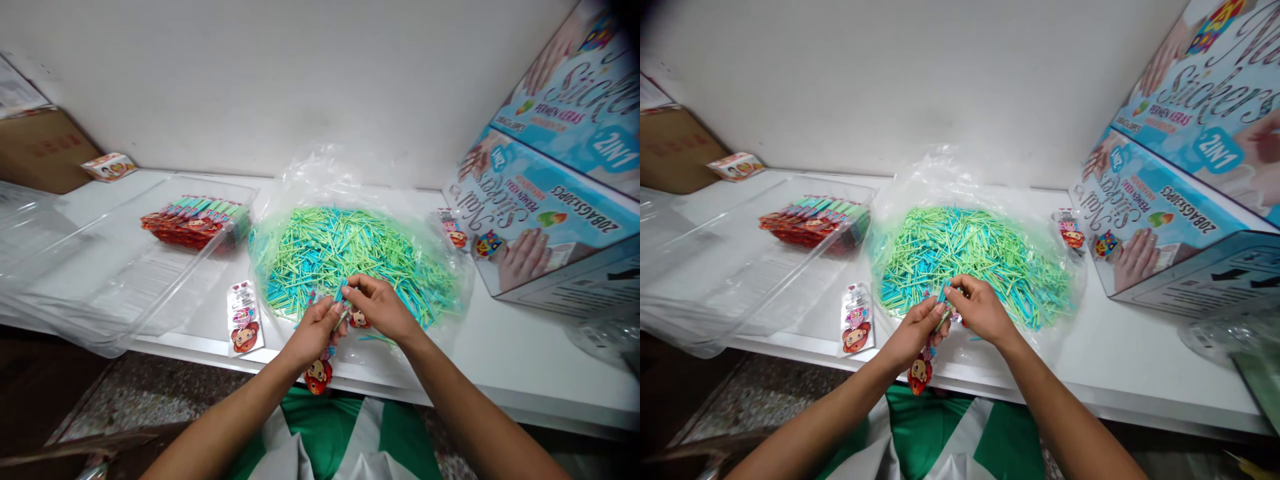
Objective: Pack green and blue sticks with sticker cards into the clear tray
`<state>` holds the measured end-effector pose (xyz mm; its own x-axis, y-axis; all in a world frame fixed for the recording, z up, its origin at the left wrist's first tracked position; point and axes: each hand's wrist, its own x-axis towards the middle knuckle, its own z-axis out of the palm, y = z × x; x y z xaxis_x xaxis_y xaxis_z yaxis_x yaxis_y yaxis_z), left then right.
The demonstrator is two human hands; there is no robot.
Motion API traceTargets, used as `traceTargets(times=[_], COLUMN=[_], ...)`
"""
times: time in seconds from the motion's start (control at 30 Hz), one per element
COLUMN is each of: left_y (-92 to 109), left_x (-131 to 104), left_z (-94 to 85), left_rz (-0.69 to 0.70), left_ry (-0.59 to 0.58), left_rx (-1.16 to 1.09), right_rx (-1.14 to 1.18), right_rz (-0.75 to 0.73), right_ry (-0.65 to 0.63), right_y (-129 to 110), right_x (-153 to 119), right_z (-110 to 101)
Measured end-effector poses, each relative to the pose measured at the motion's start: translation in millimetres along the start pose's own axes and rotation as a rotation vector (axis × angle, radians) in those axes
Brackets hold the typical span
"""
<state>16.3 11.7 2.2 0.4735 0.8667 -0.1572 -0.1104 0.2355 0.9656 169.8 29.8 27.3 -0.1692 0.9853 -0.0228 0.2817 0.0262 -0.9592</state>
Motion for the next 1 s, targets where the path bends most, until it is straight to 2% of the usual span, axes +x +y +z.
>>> traceTargets(times=[0.23,0.47,0.67,0.87,1.0], left_y=[2,2,4,5,4], left_x=[-1,0,0,-1,-2], left_z=[1.5,1.9,2.6,2.3,1.9], left_rz=[-0.023,-0.054,-0.035,-0.035,-0.018], left_ry=[-0.011,-0.028,-0.025,-0.049,-0.069], left_rx=[-0.117,-0.195,-0.172,-0.136,-0.127], right_rx=[0.077,0.054,-0.132,0.018,0.002], right_rz=[0.020,0.003,-0.010,-0.017,-0.058], right_ry=[-0.049,-0.060,0.048,0.030,0.027], right_y=[2,-1,-5,-7,-9], right_x=[-1,-2,-6,-5,-3], right_z=[-3,-4,-1,1,0])
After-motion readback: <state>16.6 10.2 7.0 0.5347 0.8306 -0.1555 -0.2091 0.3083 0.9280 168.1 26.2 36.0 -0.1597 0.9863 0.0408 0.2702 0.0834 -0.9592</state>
